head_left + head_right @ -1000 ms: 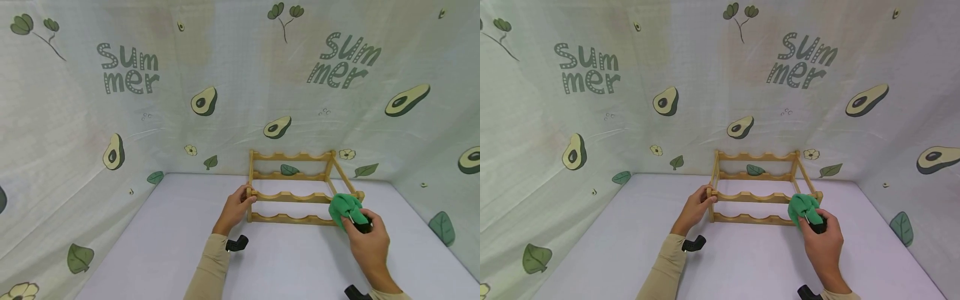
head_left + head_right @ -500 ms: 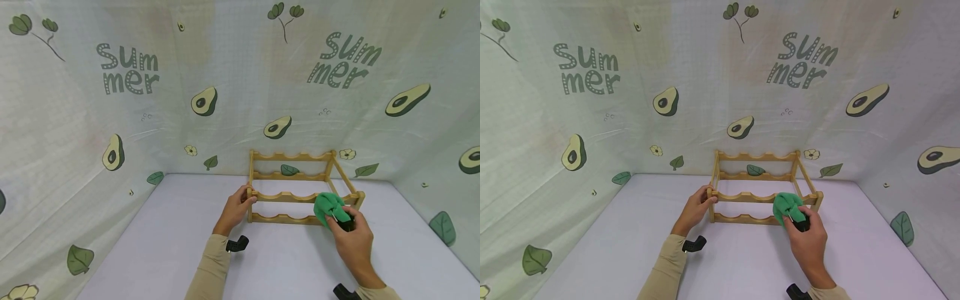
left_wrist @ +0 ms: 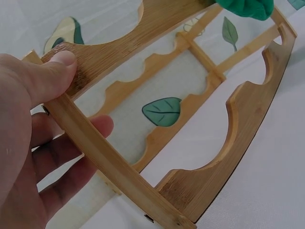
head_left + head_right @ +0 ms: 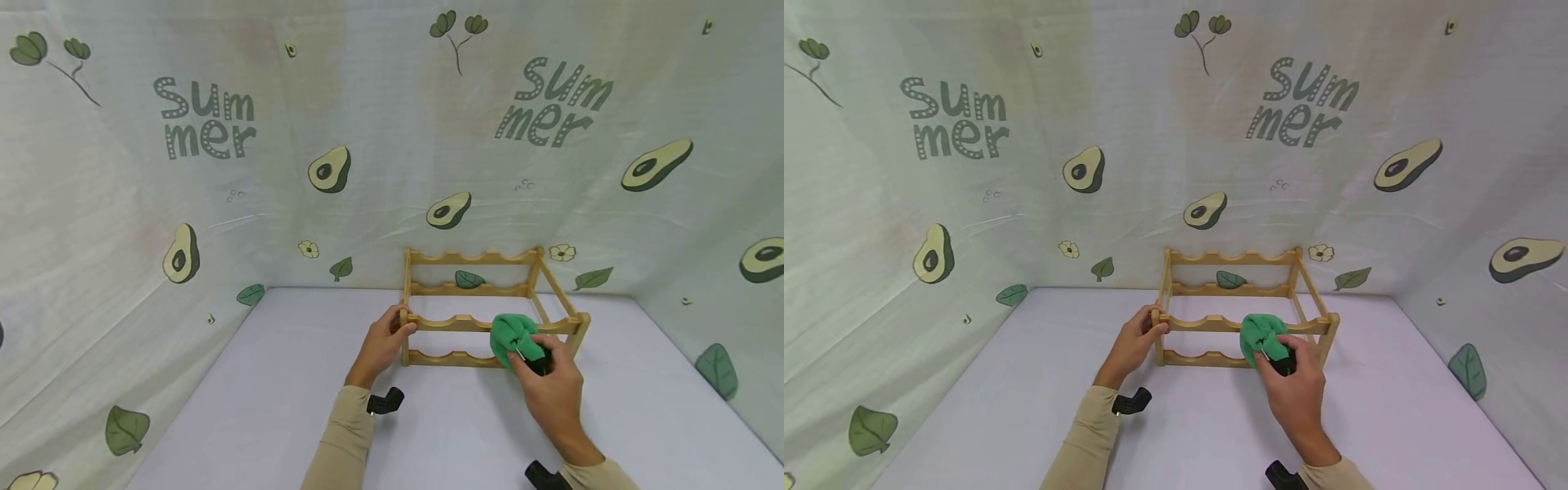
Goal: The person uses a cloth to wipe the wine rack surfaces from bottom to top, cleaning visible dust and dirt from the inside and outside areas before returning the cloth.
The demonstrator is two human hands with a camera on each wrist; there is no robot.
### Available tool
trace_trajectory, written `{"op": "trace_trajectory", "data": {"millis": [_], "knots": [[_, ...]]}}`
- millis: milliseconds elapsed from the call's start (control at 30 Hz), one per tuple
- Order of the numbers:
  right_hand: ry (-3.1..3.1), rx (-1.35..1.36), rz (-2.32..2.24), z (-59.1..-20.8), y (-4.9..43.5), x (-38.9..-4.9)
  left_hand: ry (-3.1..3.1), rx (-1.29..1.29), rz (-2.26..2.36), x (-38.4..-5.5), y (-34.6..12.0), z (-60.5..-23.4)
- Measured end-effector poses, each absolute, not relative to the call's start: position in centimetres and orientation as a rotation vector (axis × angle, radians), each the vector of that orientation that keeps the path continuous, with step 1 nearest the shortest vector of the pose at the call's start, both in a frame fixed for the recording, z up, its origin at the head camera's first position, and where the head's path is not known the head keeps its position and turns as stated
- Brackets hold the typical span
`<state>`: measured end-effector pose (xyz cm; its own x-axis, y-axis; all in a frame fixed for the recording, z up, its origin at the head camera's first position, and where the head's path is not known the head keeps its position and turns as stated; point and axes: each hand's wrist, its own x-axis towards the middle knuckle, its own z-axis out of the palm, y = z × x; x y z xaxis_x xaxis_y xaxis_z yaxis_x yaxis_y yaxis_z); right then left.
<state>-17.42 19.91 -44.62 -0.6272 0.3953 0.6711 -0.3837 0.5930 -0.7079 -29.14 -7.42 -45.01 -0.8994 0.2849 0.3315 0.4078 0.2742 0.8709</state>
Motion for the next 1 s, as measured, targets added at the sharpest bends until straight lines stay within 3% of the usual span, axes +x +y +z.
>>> {"op": "trace_trajectory", "data": {"millis": [233,1000], "knots": [[-2.014,0.179,1.042,-44.4,17.5,-18.3,-2.366,-0.684,-1.777,-29.2,-7.1,-45.4],[-1.983,0.268,1.071,-44.3,15.5,-19.3,-2.405,-0.652,-1.76,-29.4,-7.4,-45.4]]}}
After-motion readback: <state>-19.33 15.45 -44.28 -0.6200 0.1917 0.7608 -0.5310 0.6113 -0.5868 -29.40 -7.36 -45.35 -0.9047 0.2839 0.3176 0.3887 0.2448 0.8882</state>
